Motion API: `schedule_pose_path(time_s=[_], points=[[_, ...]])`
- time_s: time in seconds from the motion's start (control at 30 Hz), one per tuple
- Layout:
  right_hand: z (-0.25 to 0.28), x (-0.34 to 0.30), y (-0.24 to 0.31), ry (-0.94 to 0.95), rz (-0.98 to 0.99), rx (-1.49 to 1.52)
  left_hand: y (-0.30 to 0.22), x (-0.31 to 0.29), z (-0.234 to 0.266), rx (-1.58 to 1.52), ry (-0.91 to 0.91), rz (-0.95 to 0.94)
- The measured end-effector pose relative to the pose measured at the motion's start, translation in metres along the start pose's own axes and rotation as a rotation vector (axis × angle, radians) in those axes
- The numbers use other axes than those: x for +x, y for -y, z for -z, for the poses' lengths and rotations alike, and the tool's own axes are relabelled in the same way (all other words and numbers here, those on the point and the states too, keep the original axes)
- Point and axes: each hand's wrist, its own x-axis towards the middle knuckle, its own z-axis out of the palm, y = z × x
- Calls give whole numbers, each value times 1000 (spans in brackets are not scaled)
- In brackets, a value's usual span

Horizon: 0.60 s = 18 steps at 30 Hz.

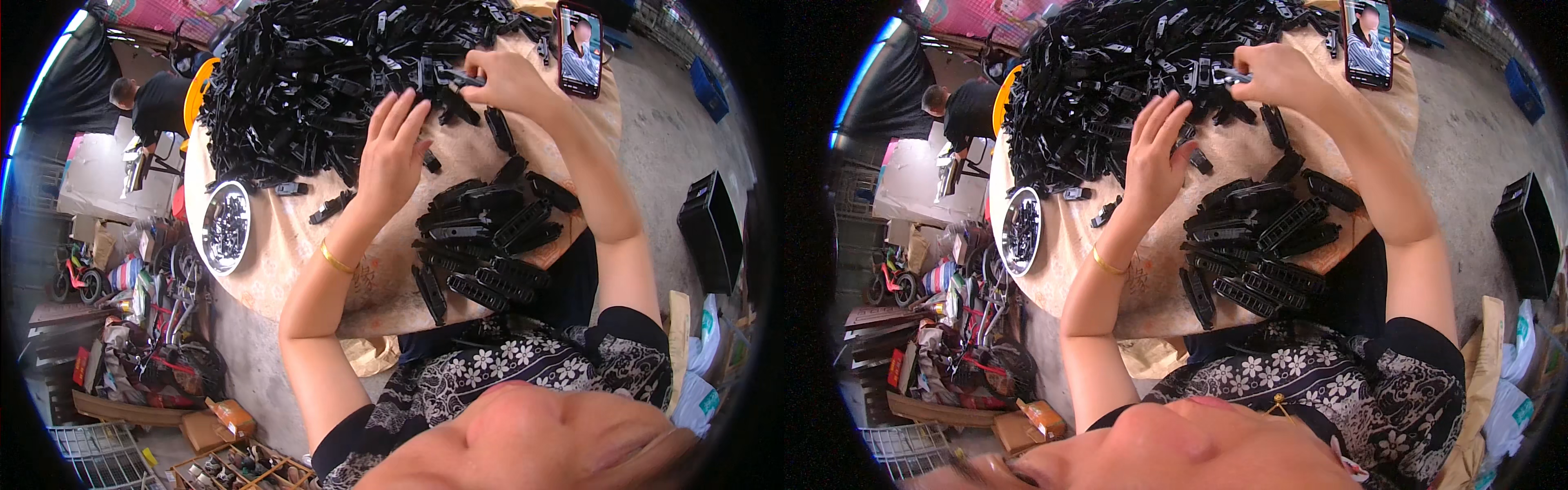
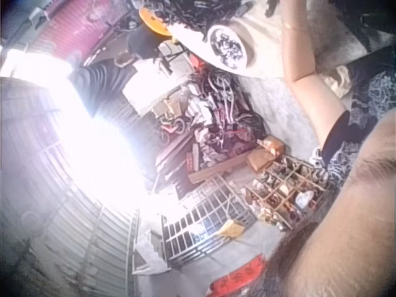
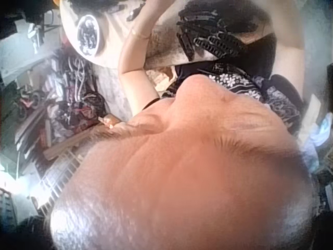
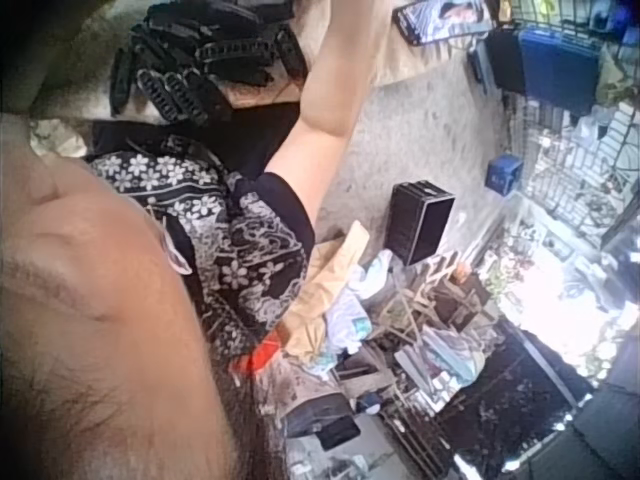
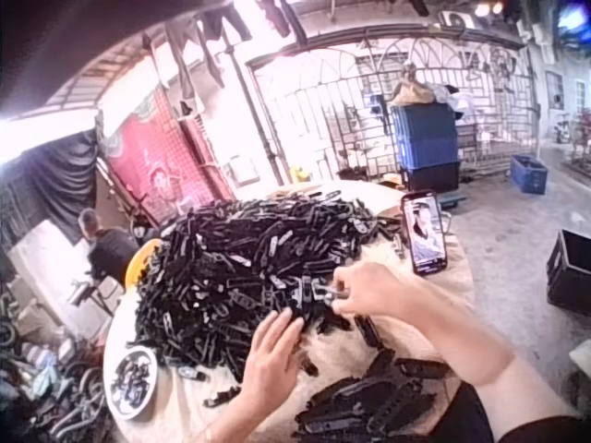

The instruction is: The person assembles plastic components by taking pieces from a pile, snapping them together by hand, and placing the assembled parts onto the table.

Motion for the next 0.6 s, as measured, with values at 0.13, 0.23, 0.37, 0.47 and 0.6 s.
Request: schedule_pose_path(time_s=[0.13,0.23,0.37,0.47,0.6], points=[[2,-15,40,73,209,463,4,4,-5,177,-15,-163],[-11,-16,43,61,247,636,-2,-2,0,-56,54,97],[-24,-15,44,101,141,1026,3,-1,4,-380,3,414],[-19,-15,51,238,12,1210,3,1,11,-766,-15,708],[-23,-12,45,175,-52,1292,7,-2,7,-1145,-52,901]])
